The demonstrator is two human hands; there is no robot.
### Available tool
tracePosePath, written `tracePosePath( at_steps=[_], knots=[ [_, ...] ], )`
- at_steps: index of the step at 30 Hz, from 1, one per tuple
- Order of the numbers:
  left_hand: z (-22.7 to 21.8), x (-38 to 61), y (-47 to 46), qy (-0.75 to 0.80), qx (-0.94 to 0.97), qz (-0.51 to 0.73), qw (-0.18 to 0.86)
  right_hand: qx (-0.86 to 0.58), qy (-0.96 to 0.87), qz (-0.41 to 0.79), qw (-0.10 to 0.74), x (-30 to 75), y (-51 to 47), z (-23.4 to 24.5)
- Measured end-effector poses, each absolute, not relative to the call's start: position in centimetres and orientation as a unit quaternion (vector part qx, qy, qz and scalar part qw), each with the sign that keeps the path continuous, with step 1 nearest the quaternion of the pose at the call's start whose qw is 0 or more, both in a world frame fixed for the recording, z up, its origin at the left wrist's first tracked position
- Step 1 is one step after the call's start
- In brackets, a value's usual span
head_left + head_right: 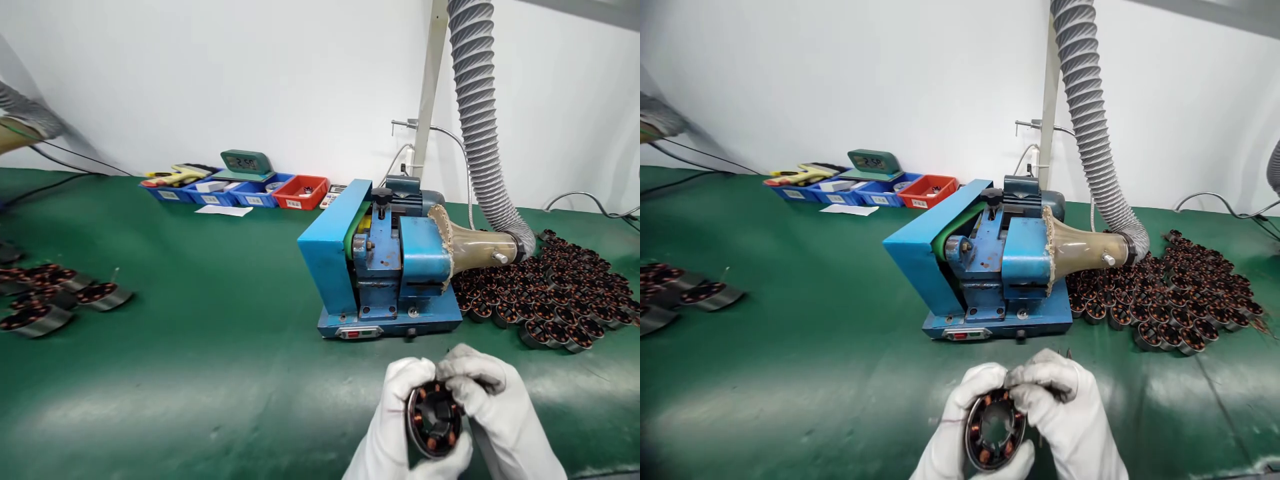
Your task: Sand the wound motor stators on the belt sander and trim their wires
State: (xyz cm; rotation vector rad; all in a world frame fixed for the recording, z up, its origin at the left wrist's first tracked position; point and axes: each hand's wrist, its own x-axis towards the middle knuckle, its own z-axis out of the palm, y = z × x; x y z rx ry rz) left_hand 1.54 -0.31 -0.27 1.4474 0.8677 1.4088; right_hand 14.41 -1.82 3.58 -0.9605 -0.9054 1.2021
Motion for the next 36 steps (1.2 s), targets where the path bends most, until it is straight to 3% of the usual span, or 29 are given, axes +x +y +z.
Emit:
tracePosePath(
  at_steps=[6,11,13,16,19,23,28,36],
  knots=[
    [0.9,1.3,-1.0,0.286,0.721,0.557,0.296,-0.360,-0.181,0.613,0.680,14.8,-1.4,4.1],
    [0.6,2.2,-0.4,0.285,0.713,0.588,0.255,-0.428,-0.378,0.562,0.598,14.9,-1.0,4.2],
    [0.7,2.7,-0.5,0.286,0.706,0.596,0.253,-0.407,-0.335,0.584,0.617,14.8,-0.8,4.1],
    [0.7,3.0,-0.6,0.304,0.677,0.611,0.276,-0.352,-0.171,0.606,0.692,14.7,-0.5,3.7],
    [-0.1,3.4,-0.3,0.373,0.627,0.610,0.309,-0.369,-0.145,0.493,0.774,14.4,-0.2,2.7],
    [-2.0,4.7,1.6,0.413,0.587,0.583,0.380,-0.474,-0.300,0.430,0.707,13.0,0.6,1.1],
    [-2.2,7.1,4.7,0.413,0.396,0.582,0.578,-0.606,-0.316,0.362,0.634,12.0,3.0,0.8],
    [-1.7,8.5,6.4,0.431,0.376,0.595,0.565,-0.646,-0.321,0.338,0.604,12.8,5.5,1.6]
  ],
)
